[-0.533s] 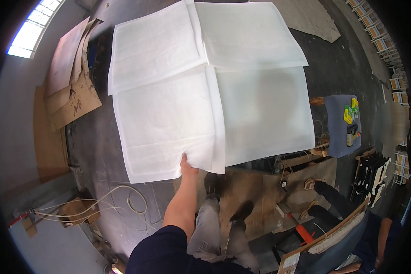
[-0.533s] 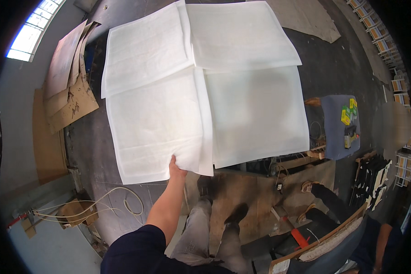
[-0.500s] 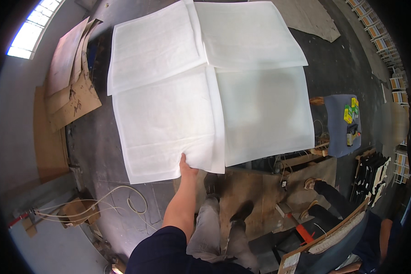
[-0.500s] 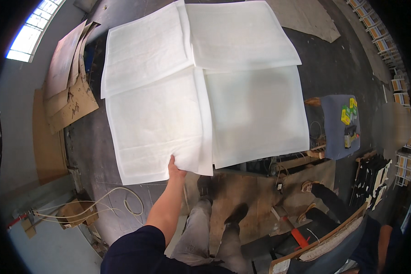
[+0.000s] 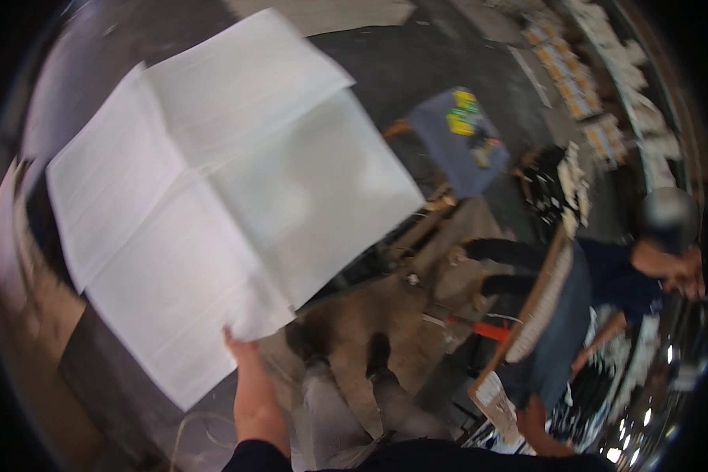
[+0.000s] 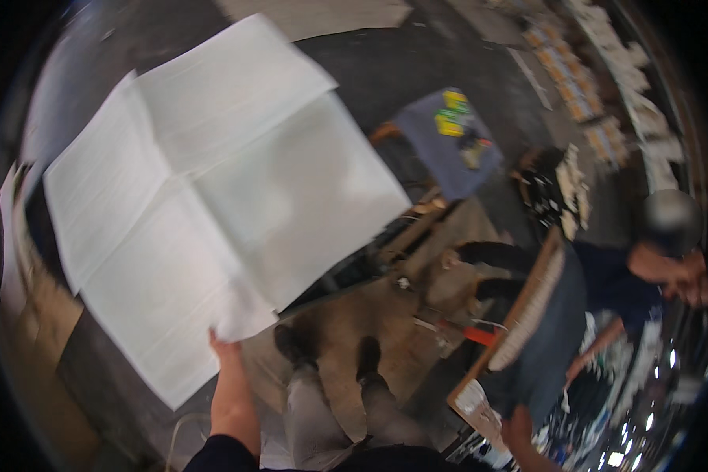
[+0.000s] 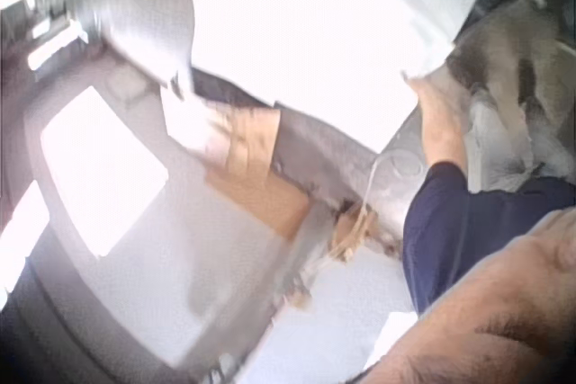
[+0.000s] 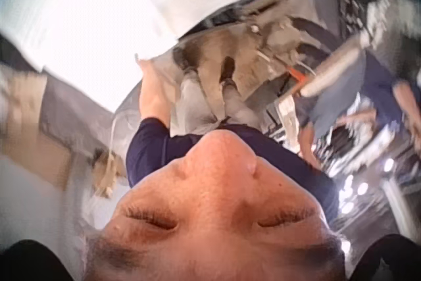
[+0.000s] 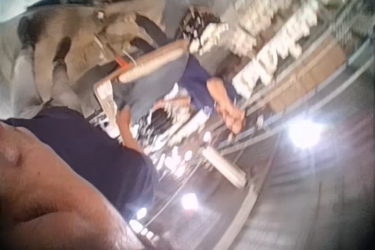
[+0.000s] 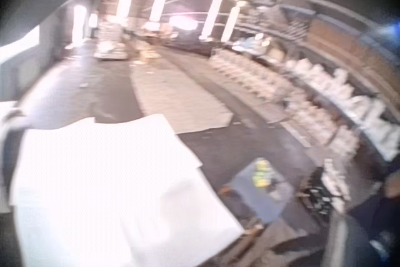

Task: The person assembles chair seats by placing a white fabric layer and a black leather cover over a wooden seat base on a vertical press. They use a staple gun to secure the fabric and leather to the underside of the seat base, then remove the finished seat and repeat the process with new materials.

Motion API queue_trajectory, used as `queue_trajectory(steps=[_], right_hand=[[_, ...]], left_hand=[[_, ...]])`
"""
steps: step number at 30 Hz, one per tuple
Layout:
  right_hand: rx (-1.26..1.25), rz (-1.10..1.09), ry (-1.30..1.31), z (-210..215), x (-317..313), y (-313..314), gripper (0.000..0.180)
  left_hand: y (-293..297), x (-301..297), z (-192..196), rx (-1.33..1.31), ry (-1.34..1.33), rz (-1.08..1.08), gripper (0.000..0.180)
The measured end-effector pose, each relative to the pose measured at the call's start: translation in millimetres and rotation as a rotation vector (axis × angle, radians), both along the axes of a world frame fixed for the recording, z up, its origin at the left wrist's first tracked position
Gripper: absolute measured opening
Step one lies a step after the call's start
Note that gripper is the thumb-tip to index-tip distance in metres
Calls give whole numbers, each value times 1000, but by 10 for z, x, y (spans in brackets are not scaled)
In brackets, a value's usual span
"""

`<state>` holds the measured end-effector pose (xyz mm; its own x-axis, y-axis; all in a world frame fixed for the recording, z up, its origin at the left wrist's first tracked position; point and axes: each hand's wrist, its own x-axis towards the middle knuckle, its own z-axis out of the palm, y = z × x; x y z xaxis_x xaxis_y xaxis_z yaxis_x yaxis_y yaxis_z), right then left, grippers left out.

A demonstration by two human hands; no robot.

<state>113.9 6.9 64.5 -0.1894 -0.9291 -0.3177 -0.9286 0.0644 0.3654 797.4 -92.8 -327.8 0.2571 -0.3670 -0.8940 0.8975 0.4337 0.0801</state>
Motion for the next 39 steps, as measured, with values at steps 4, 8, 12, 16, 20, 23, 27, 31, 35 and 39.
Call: queue_trajectory(steps=[4, 8, 12, 16, 20, 23, 27, 31, 35, 39], right_hand=[[118, -348, -50, 55, 209, -156, 41], [105, -339, -48, 105, 303, -237, 37], [-1, -319, -33, 24, 296, -104, 39], [-60, -200, -187, 69, 193, -59, 40], [-134, -137, -337, 57, 24, 94, 39], [-154, -85, -463, -2, -218, 95, 35], [-150, -110, -619, -131, -471, 314, 35], [-145, -2, -824, -85, -680, 233, 33], [-156, 25, -1004, -4, -795, 343, 27], [-171, 69, -1095, -30, -858, 394, 25]], left_hand=[[-36, -113, 203, 190, -42, 85, 61], [248, -127, 459, 74, -191, 185, 62], [386, 376, 867, -90, -382, -9, 64], [172, 638, 1177, 4, -512, -69, 54], [-282, 940, 1823, 258, -524, -72, 49], [-59, 1405, 2724, 182, -583, -95, 48], [-149, 1221, 3919, 157, -610, -83, 46], [789, 820, 4919, 99, -632, 10, 43], [720, 116, 5448, 98, -753, -78, 38], [1239, -241, 5870, 116, -818, -129, 39]])
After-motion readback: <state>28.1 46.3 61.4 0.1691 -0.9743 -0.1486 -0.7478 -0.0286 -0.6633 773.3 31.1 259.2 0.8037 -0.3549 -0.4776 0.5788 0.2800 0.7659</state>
